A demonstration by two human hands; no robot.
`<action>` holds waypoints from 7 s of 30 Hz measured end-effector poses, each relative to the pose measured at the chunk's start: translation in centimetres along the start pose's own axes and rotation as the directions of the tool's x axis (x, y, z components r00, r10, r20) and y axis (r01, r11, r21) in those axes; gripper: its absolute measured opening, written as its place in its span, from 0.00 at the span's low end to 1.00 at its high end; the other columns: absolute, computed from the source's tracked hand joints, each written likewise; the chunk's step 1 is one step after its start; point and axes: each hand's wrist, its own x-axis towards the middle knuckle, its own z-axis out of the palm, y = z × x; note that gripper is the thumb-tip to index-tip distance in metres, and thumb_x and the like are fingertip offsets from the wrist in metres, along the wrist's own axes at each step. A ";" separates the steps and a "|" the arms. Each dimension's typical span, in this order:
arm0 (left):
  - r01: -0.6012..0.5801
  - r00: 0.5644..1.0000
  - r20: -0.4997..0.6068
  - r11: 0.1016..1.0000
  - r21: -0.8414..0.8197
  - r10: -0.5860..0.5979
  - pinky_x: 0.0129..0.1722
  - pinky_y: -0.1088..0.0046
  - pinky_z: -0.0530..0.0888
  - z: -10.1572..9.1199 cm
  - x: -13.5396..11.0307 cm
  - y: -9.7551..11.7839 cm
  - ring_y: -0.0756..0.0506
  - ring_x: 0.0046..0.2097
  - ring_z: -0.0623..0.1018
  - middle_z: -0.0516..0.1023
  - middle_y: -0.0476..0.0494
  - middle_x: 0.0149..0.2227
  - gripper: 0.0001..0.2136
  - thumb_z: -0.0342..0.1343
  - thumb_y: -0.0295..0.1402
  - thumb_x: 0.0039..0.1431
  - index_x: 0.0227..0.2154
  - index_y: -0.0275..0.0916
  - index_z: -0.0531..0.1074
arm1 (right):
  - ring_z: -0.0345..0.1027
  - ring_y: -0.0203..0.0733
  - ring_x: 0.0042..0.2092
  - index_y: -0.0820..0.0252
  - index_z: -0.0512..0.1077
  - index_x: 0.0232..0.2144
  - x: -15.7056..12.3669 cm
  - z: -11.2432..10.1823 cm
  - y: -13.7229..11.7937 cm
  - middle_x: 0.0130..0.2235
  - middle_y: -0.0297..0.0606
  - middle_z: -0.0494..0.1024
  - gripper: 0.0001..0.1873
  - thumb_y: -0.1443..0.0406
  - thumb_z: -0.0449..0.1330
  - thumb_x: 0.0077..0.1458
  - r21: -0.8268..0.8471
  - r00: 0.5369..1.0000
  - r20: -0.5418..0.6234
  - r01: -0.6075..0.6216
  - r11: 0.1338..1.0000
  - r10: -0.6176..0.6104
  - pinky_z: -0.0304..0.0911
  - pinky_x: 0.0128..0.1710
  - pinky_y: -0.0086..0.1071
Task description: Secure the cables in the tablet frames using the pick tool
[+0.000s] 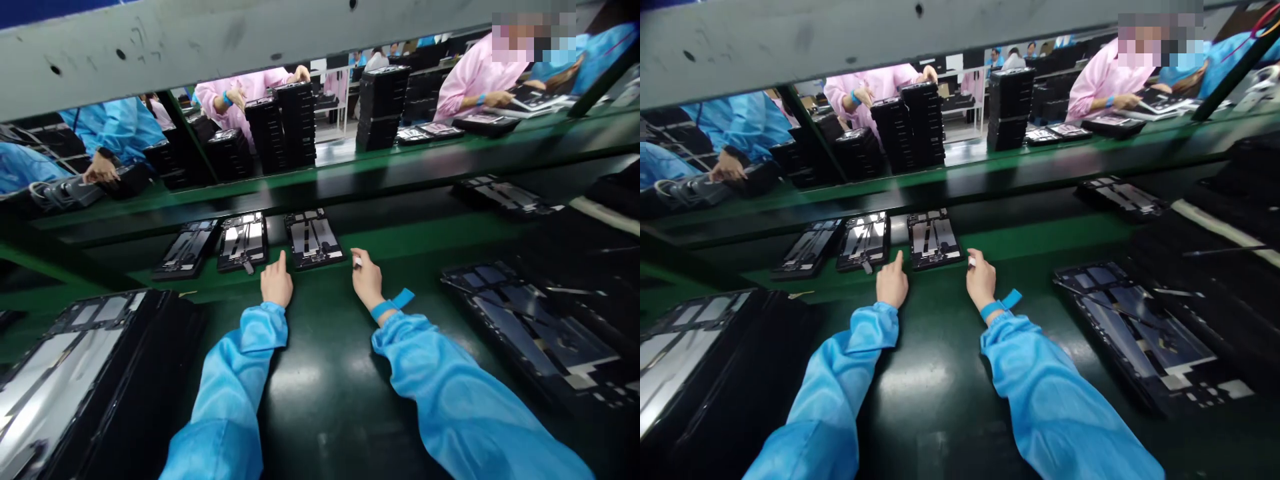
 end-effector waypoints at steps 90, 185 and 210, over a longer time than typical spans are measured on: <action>-0.619 0.760 0.107 0.765 -0.180 0.641 0.36 0.70 0.69 -10.0 -21.2 5.3 0.46 0.38 0.74 0.74 0.41 0.43 0.13 0.48 0.26 0.67 0.51 0.41 0.71 | 0.72 0.36 0.28 0.59 0.73 0.43 -18.5 -12.0 -5.1 0.29 0.35 0.76 0.10 0.64 0.56 0.61 0.026 0.730 0.681 -0.105 0.994 0.059 0.70 0.26 0.28; -0.592 0.772 0.041 0.741 -0.318 0.634 0.40 0.69 0.69 -10.0 -22.1 4.5 0.45 0.44 0.74 0.78 0.44 0.45 0.10 0.53 0.26 0.66 0.49 0.37 0.72 | 0.78 0.41 0.27 0.61 0.69 0.33 -12.3 -7.6 -6.1 0.24 0.36 0.78 0.10 0.59 0.61 0.56 -0.164 0.457 0.850 -0.242 0.956 0.261 0.72 0.22 0.27; -0.602 0.766 0.081 0.756 -0.256 0.637 0.40 0.67 0.71 -9.9 -21.6 5.0 0.44 0.44 0.74 0.74 0.39 0.45 0.12 0.52 0.26 0.66 0.49 0.40 0.72 | 0.72 0.39 0.29 0.58 0.71 0.28 -13.1 -11.0 -5.9 0.28 0.32 0.74 0.09 0.62 0.59 0.60 -0.069 0.665 0.739 -0.081 0.994 0.106 0.64 0.29 0.29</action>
